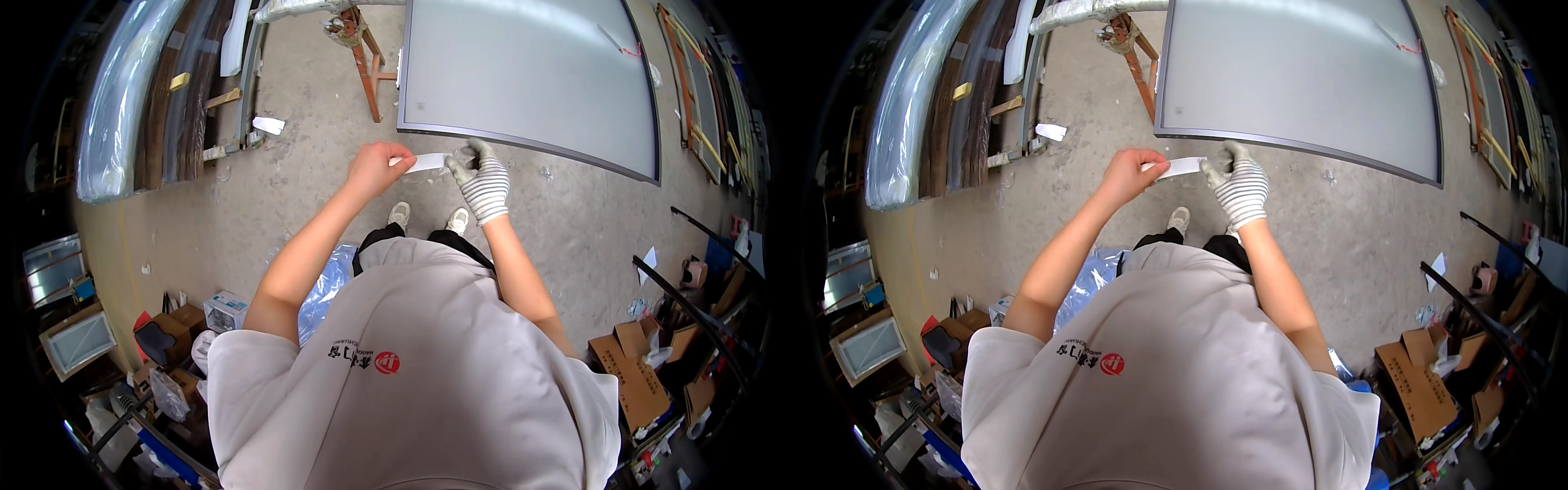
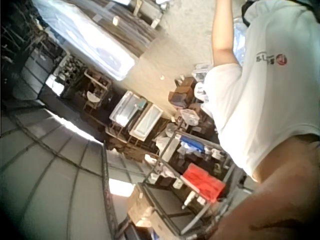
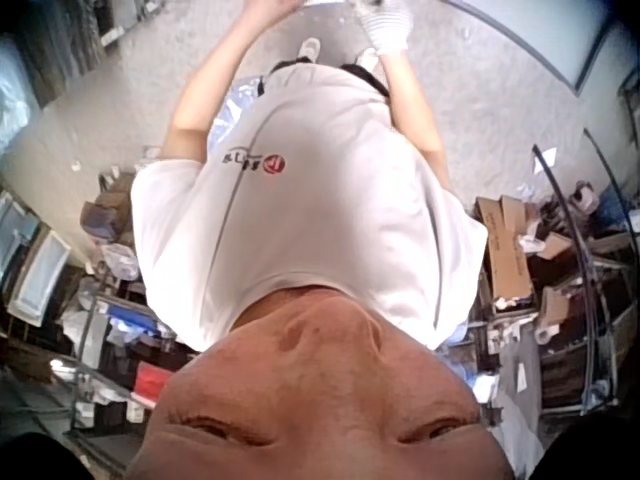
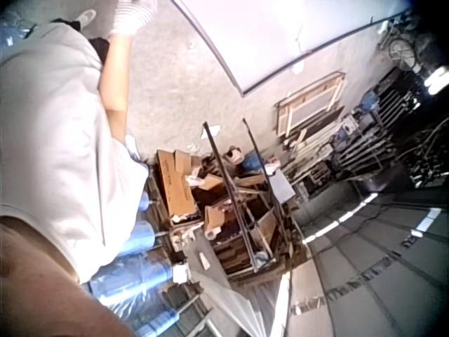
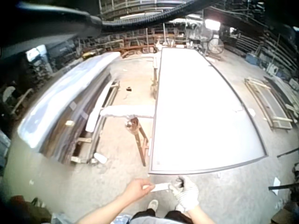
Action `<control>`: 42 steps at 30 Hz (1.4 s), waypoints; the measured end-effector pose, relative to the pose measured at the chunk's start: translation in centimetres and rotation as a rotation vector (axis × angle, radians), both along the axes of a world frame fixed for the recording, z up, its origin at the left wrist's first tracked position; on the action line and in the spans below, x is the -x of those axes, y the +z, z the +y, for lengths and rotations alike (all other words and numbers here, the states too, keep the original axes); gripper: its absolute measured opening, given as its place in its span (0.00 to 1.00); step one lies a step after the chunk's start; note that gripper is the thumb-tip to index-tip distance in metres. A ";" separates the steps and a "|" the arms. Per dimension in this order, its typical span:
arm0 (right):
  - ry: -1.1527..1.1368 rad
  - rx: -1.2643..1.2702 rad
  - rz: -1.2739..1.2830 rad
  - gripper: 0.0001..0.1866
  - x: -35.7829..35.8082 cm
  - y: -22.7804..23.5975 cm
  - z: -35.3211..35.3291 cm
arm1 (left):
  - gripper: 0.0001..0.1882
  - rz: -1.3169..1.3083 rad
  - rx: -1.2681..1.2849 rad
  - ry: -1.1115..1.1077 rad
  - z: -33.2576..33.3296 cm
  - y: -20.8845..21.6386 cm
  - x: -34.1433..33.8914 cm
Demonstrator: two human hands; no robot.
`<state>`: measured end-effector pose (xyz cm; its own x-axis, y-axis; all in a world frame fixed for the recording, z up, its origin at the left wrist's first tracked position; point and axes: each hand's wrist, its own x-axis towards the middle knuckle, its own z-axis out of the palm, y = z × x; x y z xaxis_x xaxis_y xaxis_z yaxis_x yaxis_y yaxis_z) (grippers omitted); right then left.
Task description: The person applies tape to a small box and places it on a shelf. They then apply adhesive tape to the edges of a large window frame, using a utility knife to trim the excess. Finally, they spray a cleaning solution onto the frame and wipe it with a cloth.
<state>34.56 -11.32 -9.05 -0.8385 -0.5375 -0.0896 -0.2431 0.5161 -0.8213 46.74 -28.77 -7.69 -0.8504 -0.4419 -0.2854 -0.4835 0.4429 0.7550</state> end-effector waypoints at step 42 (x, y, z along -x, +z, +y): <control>0.752 -0.018 0.540 0.07 0.4 6.2 -0.1 | 0.28 -0.005 -0.046 -0.243 -1.2 0.8 -3.3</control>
